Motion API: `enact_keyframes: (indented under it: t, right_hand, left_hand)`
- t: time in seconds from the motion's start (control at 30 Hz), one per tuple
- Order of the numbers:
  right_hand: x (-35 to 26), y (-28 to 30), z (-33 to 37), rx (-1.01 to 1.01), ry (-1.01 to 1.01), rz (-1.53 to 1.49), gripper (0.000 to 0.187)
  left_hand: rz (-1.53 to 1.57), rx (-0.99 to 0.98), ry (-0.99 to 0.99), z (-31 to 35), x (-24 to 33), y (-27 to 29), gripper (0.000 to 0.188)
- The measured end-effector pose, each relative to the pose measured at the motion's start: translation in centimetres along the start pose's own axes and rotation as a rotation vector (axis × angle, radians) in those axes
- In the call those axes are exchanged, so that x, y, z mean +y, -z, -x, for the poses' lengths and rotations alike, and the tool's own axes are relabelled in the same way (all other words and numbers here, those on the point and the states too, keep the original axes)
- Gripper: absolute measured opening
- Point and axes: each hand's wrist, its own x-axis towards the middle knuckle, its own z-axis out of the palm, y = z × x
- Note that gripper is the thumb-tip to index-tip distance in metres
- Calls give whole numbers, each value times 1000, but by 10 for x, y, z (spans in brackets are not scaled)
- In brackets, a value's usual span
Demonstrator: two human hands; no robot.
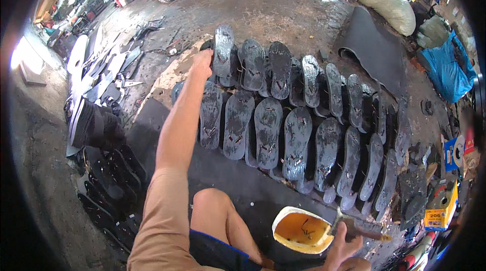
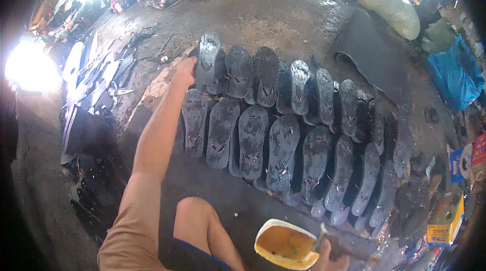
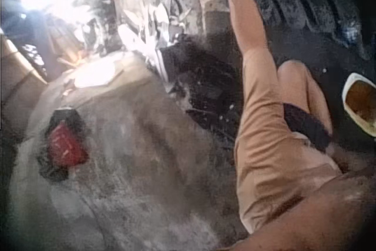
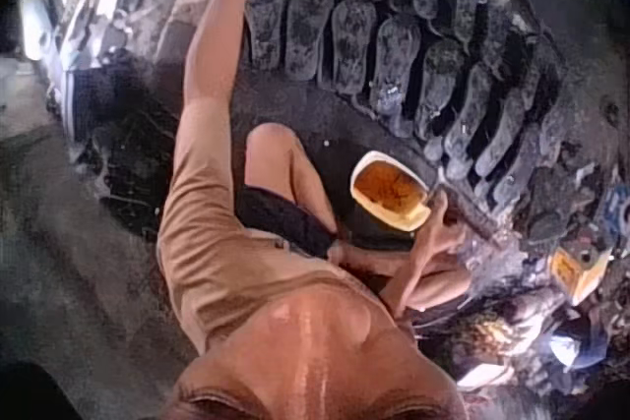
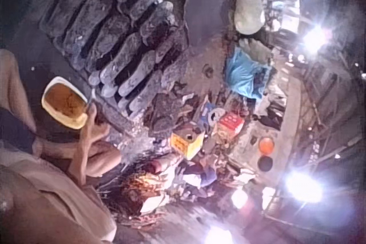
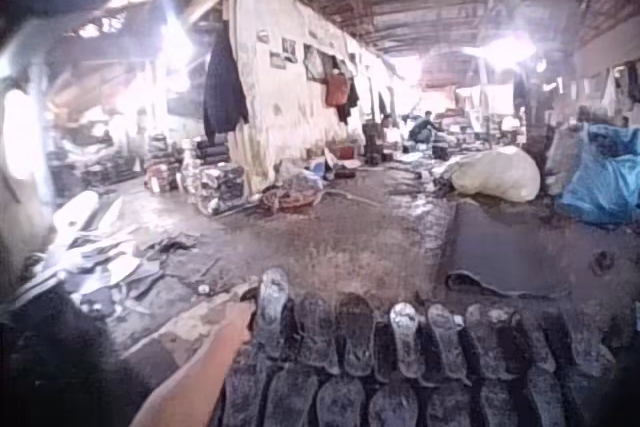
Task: The person sits on the floor and repeatedly picks up black slipper soles, dips a brush into a yellow container, and applies a coating to each sole. The person places each coated sole back into a pile and continues the process with additional soles.
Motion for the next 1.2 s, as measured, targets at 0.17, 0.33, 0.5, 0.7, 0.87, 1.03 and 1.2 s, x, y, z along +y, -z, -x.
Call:
enact_keyframes:
  t: [0.17,0.33,0.5,0.7,0.87,1.03,1.2]
  right_hand:
    - [-15,18,-23,-27,39,78,46]
    - [-2,38,-35,181,-129,246,69]
    - [-121,54,-2,-60,-161,228,50]
    - [-50,36,30,-515,271,81,18]
    - [-15,22,46,-460,600,157,18]
    - [-14,50,31,-285,271,-166,19]
    - [1,86,5,-126,96,-263,21]
  left_hand:
    - [165,235,340,-4,-25,-36,37]
    - [-499,142,-622,122,-85,51,44]
    - [-938,376,-190,365,-114,332,50]
    - [-1470,181,575,522,-180,440,48]
    - [-1234,322,477,536,-203,438,41]
    - [-1064,332,163,528,-172,437,34]
    - [-609,105,-219,523,-57,328,26]
